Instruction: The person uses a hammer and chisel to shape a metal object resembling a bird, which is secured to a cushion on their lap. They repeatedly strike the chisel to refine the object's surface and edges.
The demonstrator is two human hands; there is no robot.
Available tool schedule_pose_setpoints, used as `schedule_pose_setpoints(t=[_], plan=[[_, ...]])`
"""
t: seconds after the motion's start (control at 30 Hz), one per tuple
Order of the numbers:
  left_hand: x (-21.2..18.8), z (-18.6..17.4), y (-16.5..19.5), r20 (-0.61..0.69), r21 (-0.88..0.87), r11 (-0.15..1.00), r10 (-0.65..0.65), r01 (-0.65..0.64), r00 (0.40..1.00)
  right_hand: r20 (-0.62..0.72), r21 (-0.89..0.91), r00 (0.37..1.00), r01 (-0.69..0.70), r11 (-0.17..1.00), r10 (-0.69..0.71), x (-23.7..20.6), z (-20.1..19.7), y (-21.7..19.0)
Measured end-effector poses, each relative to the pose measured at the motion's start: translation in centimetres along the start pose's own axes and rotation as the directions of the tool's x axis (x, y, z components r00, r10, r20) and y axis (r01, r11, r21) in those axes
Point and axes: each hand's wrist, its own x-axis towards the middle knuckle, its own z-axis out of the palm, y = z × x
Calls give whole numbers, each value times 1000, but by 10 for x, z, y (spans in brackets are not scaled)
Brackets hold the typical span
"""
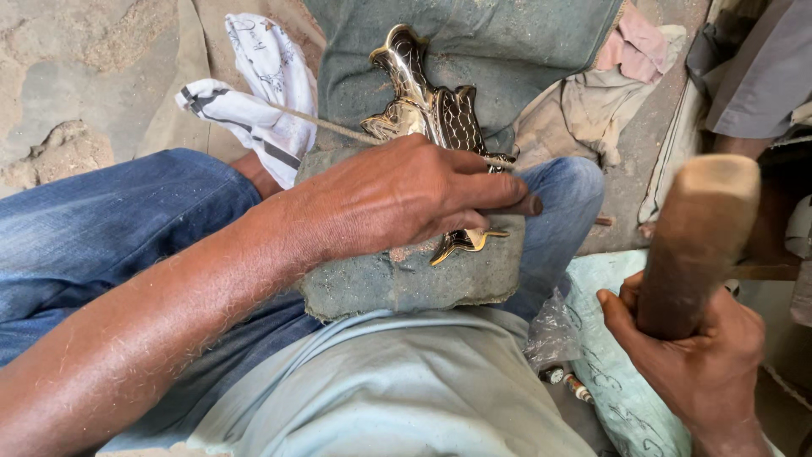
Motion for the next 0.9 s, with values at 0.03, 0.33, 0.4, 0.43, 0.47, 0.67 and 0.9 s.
schedule_pose_setpoints(t=[0.03,0.33,0.4,0.43,0.47,0.67,0.9], plan=[[0,0,-1,-38,-18,999,31,-31,999,29,-8,1000,-5,1000,5,0,1,1],[2,-2,-4,50,-43,999,20,-18,999,-2,-112,1000,27,993,-28,-4,8,13],[3,-2,-4,31,-28,999,32,-31,999,-12,12,999,-34,999,34,-2,9,12],[3,-3,-4,34,7,1000,19,-20,999,-4,15,1000,-23,1000,23,-1,10,10],[4,-3,-5,44,44,999,14,-16,999,4,17,1000,-13,1000,13,0,10,8],[5,-2,-7,60,40,999,17,-19,998,12,46,1000,-18,999,18,7,9,-4],[6,-2,-10,54,1,999,40,-40,998,-12,-31,999,48,998,-48,6,11,-3]])
